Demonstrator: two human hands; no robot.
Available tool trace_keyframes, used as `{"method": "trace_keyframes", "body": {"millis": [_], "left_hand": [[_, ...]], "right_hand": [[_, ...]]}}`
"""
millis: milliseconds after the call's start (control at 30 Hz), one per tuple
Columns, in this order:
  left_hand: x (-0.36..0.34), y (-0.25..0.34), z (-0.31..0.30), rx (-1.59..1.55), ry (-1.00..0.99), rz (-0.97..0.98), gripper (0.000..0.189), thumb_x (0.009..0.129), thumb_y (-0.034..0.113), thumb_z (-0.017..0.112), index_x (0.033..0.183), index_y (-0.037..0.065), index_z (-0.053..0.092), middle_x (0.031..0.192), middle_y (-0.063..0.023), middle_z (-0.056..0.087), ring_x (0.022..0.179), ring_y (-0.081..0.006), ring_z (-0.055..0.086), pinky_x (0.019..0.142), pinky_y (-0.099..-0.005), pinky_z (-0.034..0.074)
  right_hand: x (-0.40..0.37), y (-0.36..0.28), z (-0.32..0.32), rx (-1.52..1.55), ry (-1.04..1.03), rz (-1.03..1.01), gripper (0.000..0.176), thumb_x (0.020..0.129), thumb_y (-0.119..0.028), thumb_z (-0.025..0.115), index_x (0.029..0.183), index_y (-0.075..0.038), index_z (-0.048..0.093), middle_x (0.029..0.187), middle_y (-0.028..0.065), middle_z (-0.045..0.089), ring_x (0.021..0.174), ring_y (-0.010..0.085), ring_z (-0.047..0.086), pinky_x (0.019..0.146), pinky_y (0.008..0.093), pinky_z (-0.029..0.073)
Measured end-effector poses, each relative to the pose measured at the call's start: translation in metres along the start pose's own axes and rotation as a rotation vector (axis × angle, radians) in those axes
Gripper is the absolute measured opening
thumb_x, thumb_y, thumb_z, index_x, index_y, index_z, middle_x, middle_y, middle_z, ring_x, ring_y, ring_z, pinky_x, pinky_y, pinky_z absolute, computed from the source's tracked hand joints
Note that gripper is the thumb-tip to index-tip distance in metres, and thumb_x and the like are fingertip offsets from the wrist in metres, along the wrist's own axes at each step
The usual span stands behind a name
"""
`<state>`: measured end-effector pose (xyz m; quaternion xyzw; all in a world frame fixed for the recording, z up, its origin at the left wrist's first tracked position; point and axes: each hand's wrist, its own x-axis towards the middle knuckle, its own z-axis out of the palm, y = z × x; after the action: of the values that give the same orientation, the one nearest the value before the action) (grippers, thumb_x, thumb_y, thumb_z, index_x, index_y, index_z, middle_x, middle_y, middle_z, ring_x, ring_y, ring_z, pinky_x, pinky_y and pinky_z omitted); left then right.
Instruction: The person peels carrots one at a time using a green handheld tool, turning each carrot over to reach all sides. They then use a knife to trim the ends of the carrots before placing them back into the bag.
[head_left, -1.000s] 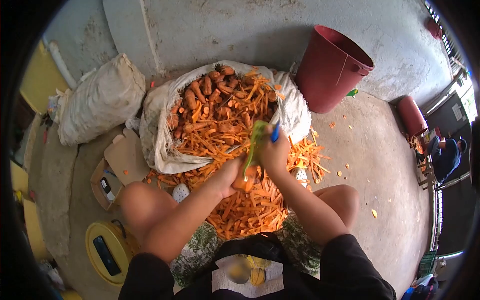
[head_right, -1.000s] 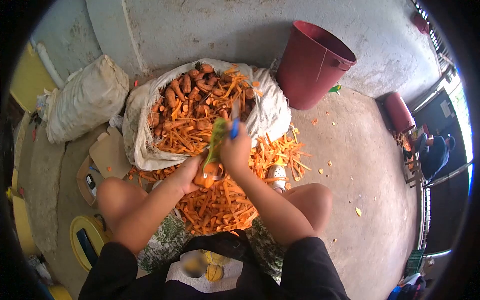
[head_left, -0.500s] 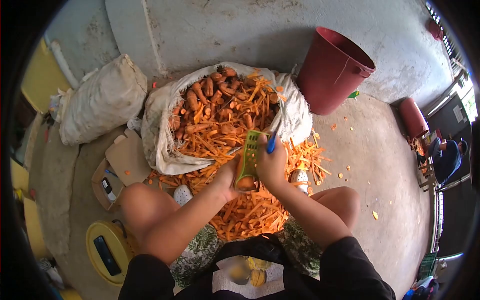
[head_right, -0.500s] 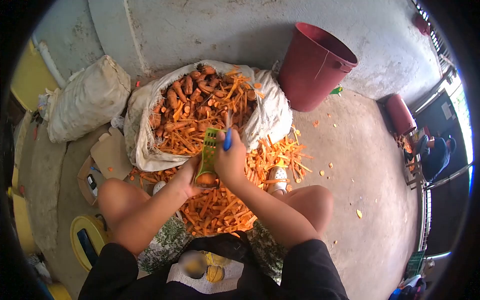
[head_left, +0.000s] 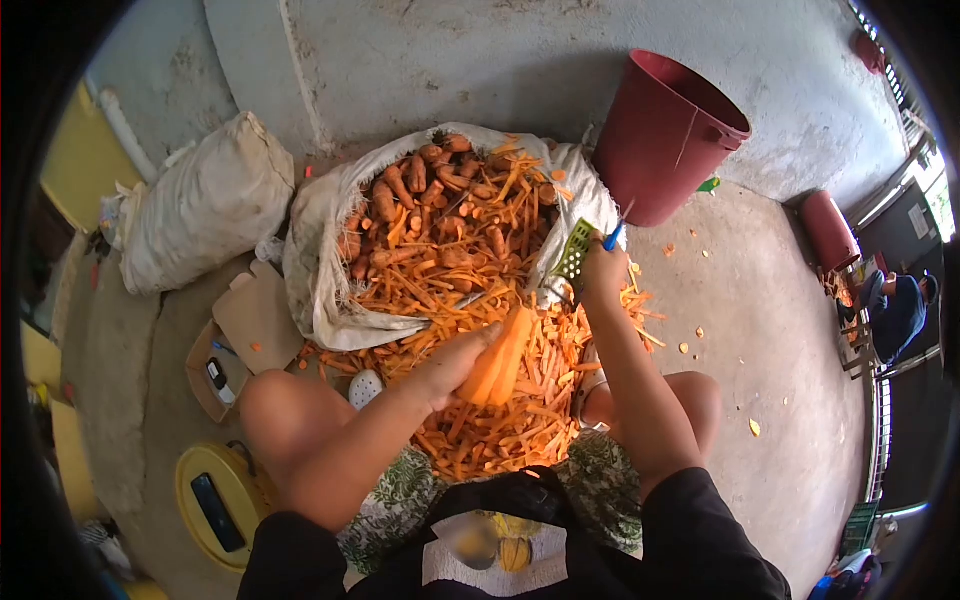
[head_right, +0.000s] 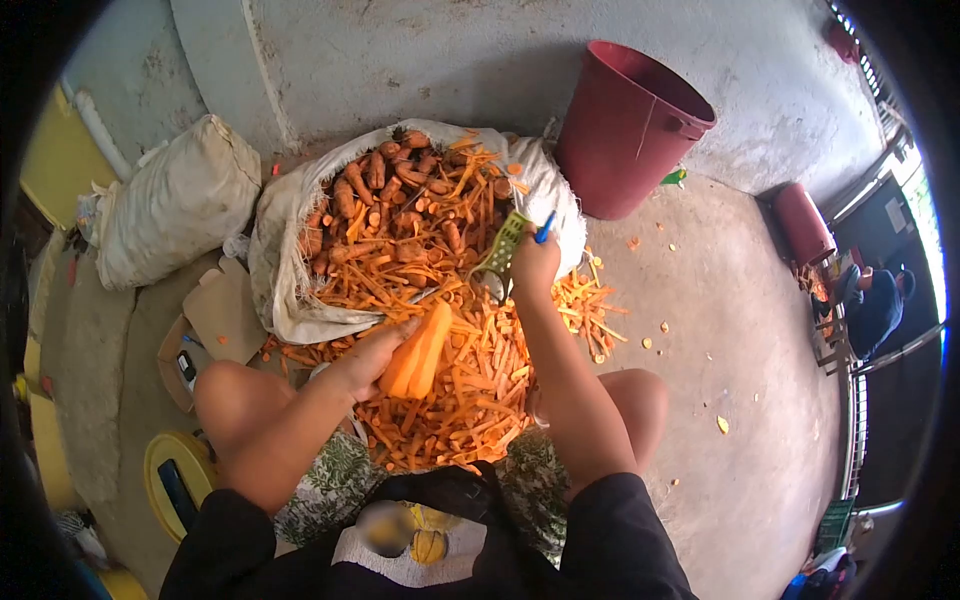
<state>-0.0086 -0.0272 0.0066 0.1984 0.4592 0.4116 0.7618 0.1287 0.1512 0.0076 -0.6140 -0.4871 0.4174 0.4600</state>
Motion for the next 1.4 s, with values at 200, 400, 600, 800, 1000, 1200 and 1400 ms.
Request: {"method": "trace_keyframes", "body": {"millis": [200,400,600,800,1000,1200,1400], "left_hand": [[-0.011,0.021,-0.009,0.901,0.365,0.555,0.042,0.073,0.022,0.064,0.104,-0.002,0.048,0.088,-0.0134,0.057,0.079,-0.0228,0.058,0.072,-0.0313,0.044],[-0.014,0.031,-0.011,1.184,0.646,0.705,0.036,0.063,0.014,0.067,0.091,-0.001,0.050,0.080,-0.0171,0.056,0.074,-0.0326,0.057,0.065,-0.0374,0.045],[-0.021,0.034,-0.007,1.109,0.580,0.700,0.031,0.063,0.013,0.066,0.087,-0.001,0.051,0.076,-0.0169,0.056,0.071,-0.0329,0.057,0.063,-0.0381,0.045],[-0.028,0.031,-0.005,1.173,0.422,0.858,0.028,0.064,0.012,0.066,0.086,0.001,0.053,0.075,-0.0137,0.056,0.067,-0.0284,0.057,0.061,-0.0344,0.045],[-0.042,0.032,0.016,1.024,0.039,1.203,0.032,0.063,0.009,0.071,0.089,0.009,0.053,0.087,-0.0065,0.054,0.083,-0.0262,0.051,0.072,-0.0361,0.042],[-0.011,0.017,0.007,1.216,0.237,1.028,0.036,0.064,0.009,0.071,0.095,0.011,0.054,0.099,-0.0057,0.043,0.097,-0.0267,0.038,0.082,-0.0394,0.037],[-0.009,0.027,-0.004,1.147,0.435,1.040,0.039,0.065,0.009,0.071,0.100,0.007,0.053,0.098,-0.0080,0.045,0.094,-0.0244,0.048,0.081,-0.0353,0.041]], "right_hand": [[-0.029,-0.007,-0.004,-0.349,-0.634,-0.249,0.023,0.085,-0.022,0.049,0.090,-0.001,0.058,0.063,0.0081,0.055,0.055,0.0189,0.050,0.053,0.0335,0.039],[-0.079,-0.041,-0.019,-0.721,-0.908,-0.414,0.023,0.081,-0.023,0.053,0.087,-0.001,0.056,0.061,0.0136,0.053,0.052,0.0205,0.049,0.054,0.0359,0.039],[-0.091,-0.034,-0.013,-0.719,-0.924,-0.462,0.021,0.080,-0.022,0.052,0.084,-0.001,0.056,0.069,0.0191,0.057,0.066,0.0352,0.054,0.060,0.0409,0.041],[-0.066,0.019,-0.003,-0.597,-0.975,-0.337,0.021,0.080,-0.020,0.051,0.085,0.000,0.057,0.071,0.0187,0.058,0.065,0.0317,0.056,0.060,0.0391,0.043],[-0.028,0.087,0.018,-0.842,-0.959,-0.028,0.030,0.075,-0.023,0.059,0.084,0.006,0.060,0.073,0.0152,0.060,0.065,0.0223,0.058,0.058,0.0343,0.044],[-0.074,0.110,0.046,0.086,-1.162,-0.220,0.031,0.077,-0.021,0.055,0.098,0.002,0.055,0.090,0.0112,0.058,0.078,0.0198,0.055,0.071,0.0291,0.044],[-0.071,0.082,0.044,0.396,-0.973,0.388,0.028,0.083,-0.015,0.048,0.110,-0.006,0.049,0.094,0.0053,0.054,0.081,0.0166,0.054,0.073,0.0276,0.043]]}}
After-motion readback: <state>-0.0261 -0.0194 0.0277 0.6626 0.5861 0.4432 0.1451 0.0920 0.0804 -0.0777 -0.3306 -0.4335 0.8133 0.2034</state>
